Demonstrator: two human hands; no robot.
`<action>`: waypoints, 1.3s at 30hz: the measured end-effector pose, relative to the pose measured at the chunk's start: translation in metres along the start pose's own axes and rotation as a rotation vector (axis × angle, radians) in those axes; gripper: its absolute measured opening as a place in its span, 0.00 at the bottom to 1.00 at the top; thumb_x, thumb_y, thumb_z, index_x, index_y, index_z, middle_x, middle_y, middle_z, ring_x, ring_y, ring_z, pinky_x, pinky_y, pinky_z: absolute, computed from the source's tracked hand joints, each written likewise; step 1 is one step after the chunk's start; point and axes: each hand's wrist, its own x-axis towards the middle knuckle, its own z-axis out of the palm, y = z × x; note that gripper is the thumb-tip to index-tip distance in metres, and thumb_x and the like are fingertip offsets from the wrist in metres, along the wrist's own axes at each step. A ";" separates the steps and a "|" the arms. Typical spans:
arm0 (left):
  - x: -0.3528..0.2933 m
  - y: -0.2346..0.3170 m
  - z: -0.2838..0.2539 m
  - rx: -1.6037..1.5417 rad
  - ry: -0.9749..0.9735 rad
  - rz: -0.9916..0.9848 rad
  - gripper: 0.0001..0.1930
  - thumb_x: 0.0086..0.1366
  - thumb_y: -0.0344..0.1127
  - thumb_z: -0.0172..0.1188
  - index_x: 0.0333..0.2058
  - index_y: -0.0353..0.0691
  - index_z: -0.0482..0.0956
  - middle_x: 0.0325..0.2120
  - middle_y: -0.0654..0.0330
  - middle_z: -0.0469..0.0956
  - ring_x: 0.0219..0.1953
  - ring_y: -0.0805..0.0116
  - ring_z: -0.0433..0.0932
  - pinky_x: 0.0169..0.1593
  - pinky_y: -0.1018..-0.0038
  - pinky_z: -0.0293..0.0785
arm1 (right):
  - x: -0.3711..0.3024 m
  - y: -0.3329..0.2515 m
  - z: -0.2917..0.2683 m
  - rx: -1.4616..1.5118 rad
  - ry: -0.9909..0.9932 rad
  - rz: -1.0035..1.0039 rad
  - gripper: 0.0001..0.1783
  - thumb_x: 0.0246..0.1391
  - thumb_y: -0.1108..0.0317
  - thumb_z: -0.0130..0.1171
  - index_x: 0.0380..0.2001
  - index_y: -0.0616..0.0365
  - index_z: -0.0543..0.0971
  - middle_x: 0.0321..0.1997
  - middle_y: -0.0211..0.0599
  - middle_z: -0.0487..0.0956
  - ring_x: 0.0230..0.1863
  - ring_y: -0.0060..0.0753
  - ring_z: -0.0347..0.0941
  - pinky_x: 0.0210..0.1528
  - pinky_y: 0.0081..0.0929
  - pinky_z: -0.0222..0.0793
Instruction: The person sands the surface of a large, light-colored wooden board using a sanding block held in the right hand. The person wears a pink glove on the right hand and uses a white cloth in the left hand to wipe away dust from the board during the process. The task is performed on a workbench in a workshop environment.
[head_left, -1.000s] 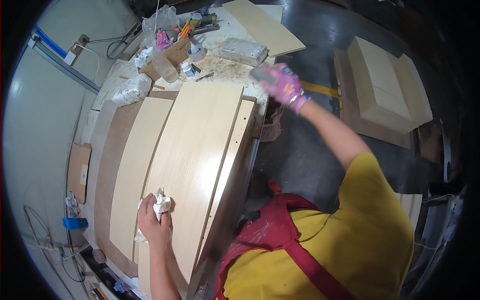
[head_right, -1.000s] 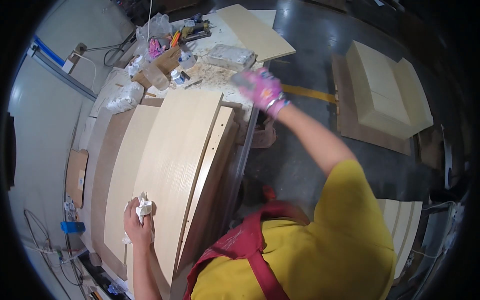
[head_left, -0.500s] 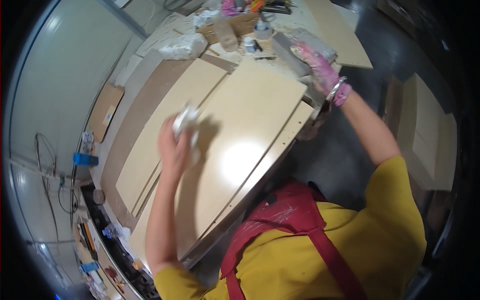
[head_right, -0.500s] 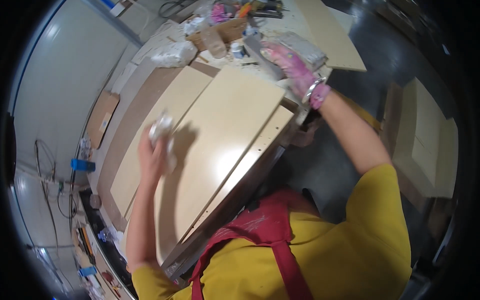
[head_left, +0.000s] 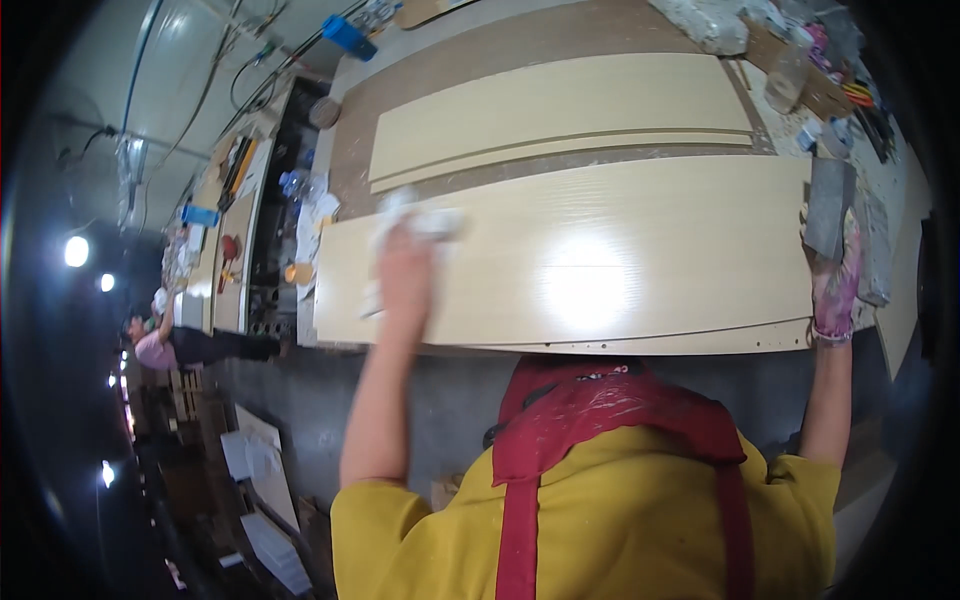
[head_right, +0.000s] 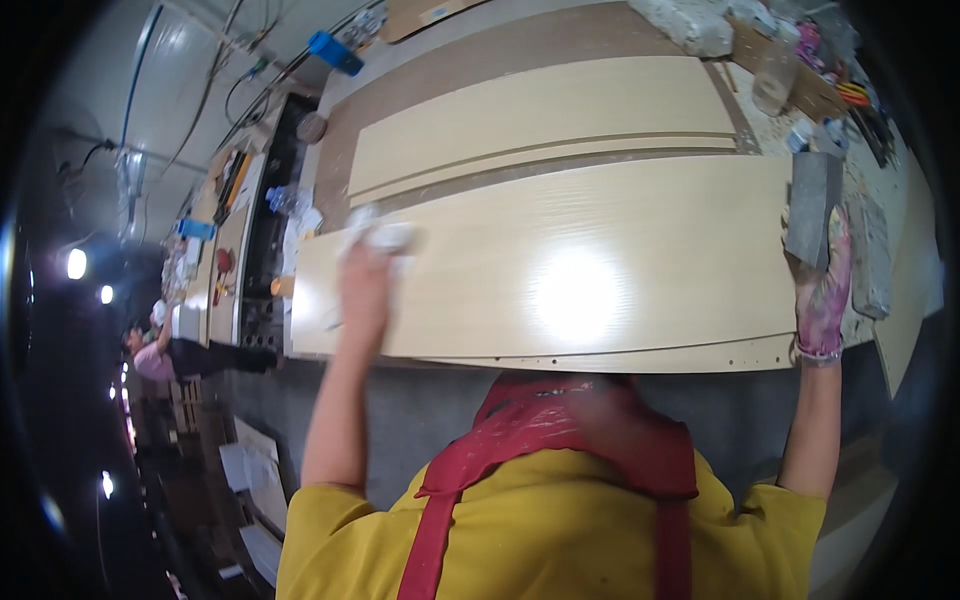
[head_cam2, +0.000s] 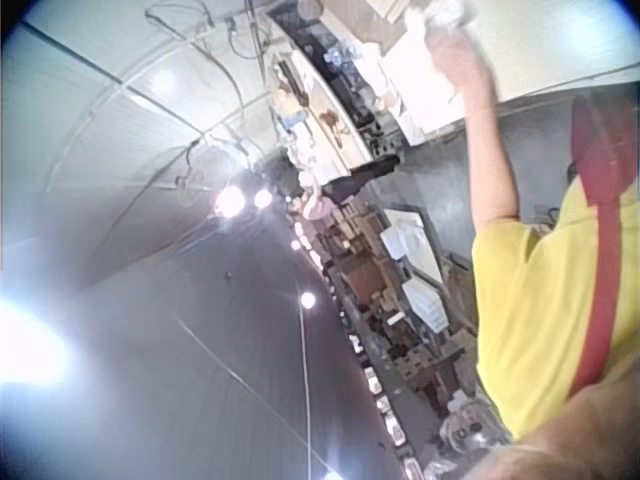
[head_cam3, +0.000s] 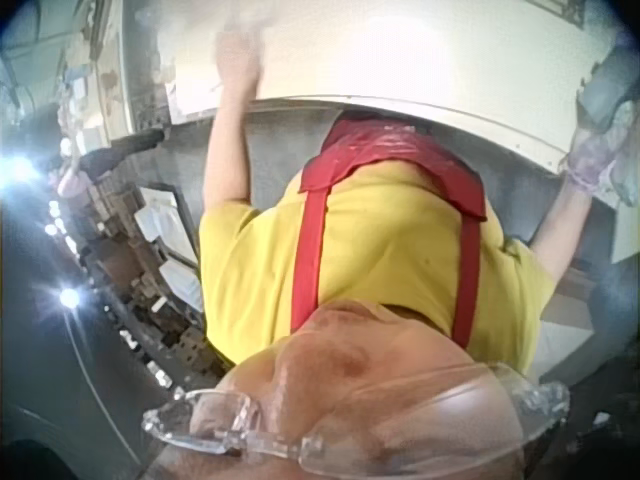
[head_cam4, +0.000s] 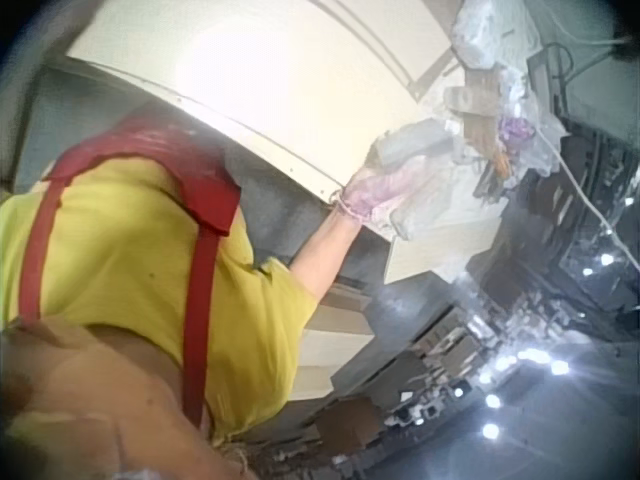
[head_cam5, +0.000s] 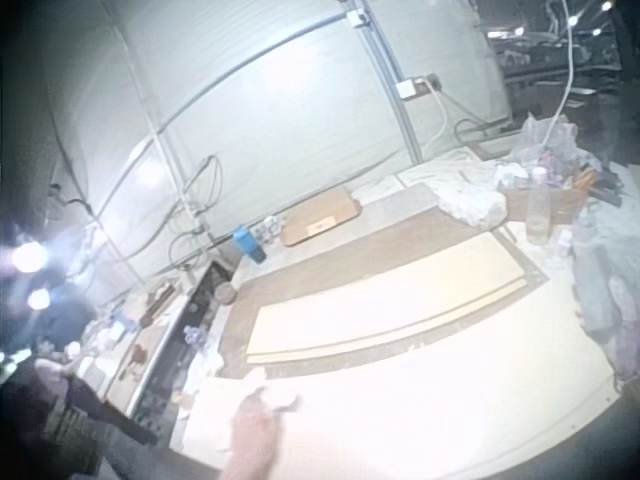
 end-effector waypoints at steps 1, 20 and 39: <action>-0.035 -0.080 -0.006 -0.044 -0.019 -0.408 0.15 0.64 0.33 0.52 0.47 0.35 0.78 0.51 0.44 0.74 0.52 0.49 0.73 0.56 0.58 0.70 | 0.004 0.000 0.001 -0.008 -0.013 0.024 0.28 0.68 0.50 0.43 0.65 0.52 0.63 0.61 0.43 0.72 0.59 0.40 0.71 0.61 0.38 0.66; 0.081 0.098 -0.051 -0.310 -0.492 0.408 0.38 0.46 0.45 0.72 0.56 0.39 0.71 0.54 0.53 0.74 0.57 0.48 0.68 0.59 0.61 0.66 | -0.065 -0.012 0.080 0.088 0.145 -0.046 0.33 0.64 0.43 0.43 0.62 0.55 0.64 0.49 0.42 0.77 0.42 0.39 0.78 0.44 0.37 0.76; 0.169 0.067 -0.072 -0.678 -1.012 0.179 0.16 0.56 0.26 0.61 0.44 0.30 0.77 0.34 0.59 0.81 0.34 0.73 0.79 0.40 0.75 0.75 | -0.138 0.028 0.089 0.535 0.138 -0.160 0.36 0.62 0.41 0.43 0.61 0.58 0.67 0.54 0.51 0.77 0.44 0.48 0.80 0.39 0.37 0.78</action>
